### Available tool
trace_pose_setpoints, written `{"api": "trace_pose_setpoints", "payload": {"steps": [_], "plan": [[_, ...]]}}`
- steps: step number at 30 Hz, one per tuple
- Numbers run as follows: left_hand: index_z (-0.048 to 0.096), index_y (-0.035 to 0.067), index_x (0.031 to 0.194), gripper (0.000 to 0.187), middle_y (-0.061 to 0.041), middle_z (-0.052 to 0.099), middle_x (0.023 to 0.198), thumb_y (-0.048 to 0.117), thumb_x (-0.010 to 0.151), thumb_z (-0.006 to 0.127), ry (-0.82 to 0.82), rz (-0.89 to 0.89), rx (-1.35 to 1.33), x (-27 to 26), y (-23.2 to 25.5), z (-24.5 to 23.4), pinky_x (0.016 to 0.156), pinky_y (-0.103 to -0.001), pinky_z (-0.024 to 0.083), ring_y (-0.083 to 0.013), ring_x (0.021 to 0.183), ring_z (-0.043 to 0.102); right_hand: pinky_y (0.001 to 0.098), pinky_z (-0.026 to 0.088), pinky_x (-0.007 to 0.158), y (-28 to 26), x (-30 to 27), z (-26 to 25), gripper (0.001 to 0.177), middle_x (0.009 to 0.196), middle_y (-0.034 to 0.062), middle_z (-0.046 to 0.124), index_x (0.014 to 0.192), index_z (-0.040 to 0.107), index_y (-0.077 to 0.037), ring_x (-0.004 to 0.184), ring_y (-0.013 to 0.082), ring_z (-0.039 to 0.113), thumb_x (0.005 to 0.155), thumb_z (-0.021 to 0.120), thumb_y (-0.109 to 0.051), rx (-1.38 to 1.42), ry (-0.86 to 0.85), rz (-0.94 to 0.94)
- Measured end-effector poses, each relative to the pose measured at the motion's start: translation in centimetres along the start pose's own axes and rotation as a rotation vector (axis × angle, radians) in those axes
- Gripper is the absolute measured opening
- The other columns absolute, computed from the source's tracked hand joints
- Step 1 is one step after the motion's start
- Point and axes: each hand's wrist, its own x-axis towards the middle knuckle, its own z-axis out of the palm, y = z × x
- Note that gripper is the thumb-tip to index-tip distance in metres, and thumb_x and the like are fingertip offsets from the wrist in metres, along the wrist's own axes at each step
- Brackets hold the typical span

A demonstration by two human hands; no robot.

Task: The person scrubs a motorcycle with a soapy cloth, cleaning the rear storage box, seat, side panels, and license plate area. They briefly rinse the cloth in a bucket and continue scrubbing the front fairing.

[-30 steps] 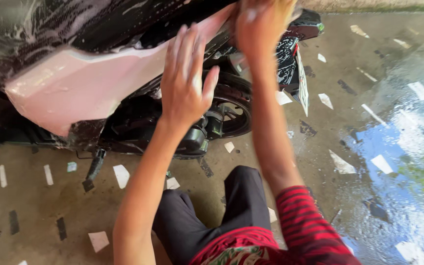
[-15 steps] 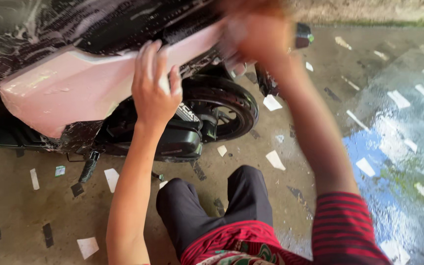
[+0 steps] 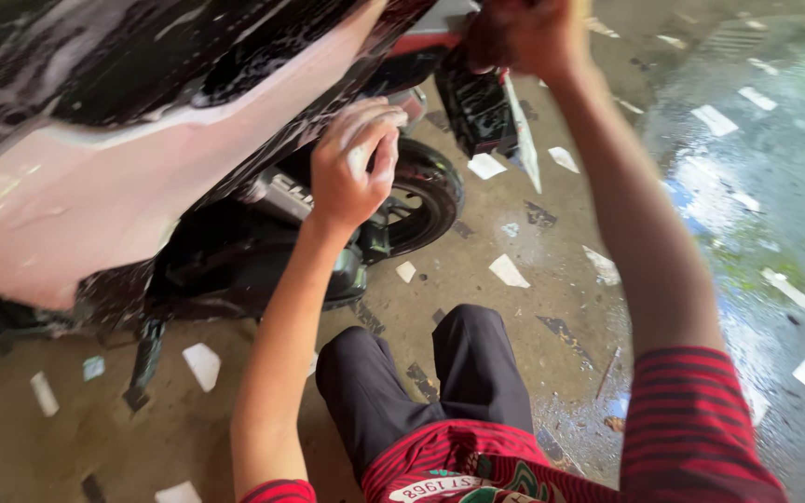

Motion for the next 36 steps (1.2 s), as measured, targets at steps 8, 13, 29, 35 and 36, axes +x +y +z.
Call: {"api": "trace_pose_setpoints", "payload": {"steps": [8,13,29,35,36], "plan": [[0.069,0.002,0.116,0.019,-0.013,0.07,0.122,0.002,0.097,0.068,-0.019,-0.153,-0.22,-2.4,-1.2,5.1,0.105,-0.041,0.053,-0.0328,0.12,0.064,0.0487,0.055,0.09,-5.3,2.4,4.0,0.025,0.13,0.0093,0.066,0.117,0.075,-0.017,0.117,0.0314,0.063,0.096,0.068,-0.029,-0.554,-0.376,-0.229],[0.07,0.002,0.117,0.019,-0.013,0.07,0.122,0.0,0.099,0.066,-0.04,-0.266,-0.316,-3.8,-2.1,3.9,0.103,-0.038,0.054,-0.0304,0.118,0.067,0.0451,0.054,0.093,-9.3,1.3,6.4,0.055,0.133,0.0117,0.063,0.13,0.069,-0.021,0.113,0.033,0.065,0.076,0.071,-0.026,-0.932,-0.547,-0.369],[0.069,-0.002,0.119,0.02,-0.014,0.072,0.123,0.0,0.101,0.062,-0.057,-0.401,-0.437,-3.8,-3.4,2.2,0.104,-0.034,0.053,-0.0256,0.117,0.07,0.0436,0.054,0.095,-12.5,3.2,3.9,0.043,0.14,0.0102,0.063,0.135,0.067,-0.022,0.119,0.0286,0.063,0.092,0.065,-0.019,-0.733,-0.683,-0.165],[0.07,-0.002,0.118,0.019,-0.015,0.07,0.123,0.0,0.102,0.059,-0.022,-0.369,-0.473,-2.4,-1.8,0.9,0.102,-0.034,0.053,-0.028,0.118,0.068,0.0424,0.059,0.079,-4.4,5.0,1.6,0.034,0.116,0.0133,0.067,0.127,0.06,-0.015,0.096,0.0282,0.068,0.094,0.05,-0.012,0.554,0.118,0.645],[0.071,-0.002,0.117,0.019,-0.016,0.07,0.122,0.0,0.103,0.057,0.005,-0.361,-0.496,-2.1,-1.5,0.9,0.101,-0.035,0.053,-0.0289,0.118,0.067,0.0426,0.059,0.077,-3.8,5.3,2.0,0.032,0.111,0.0132,0.067,0.125,0.058,-0.014,0.093,0.0281,0.068,0.095,0.049,-0.012,0.882,0.32,0.664]]}}
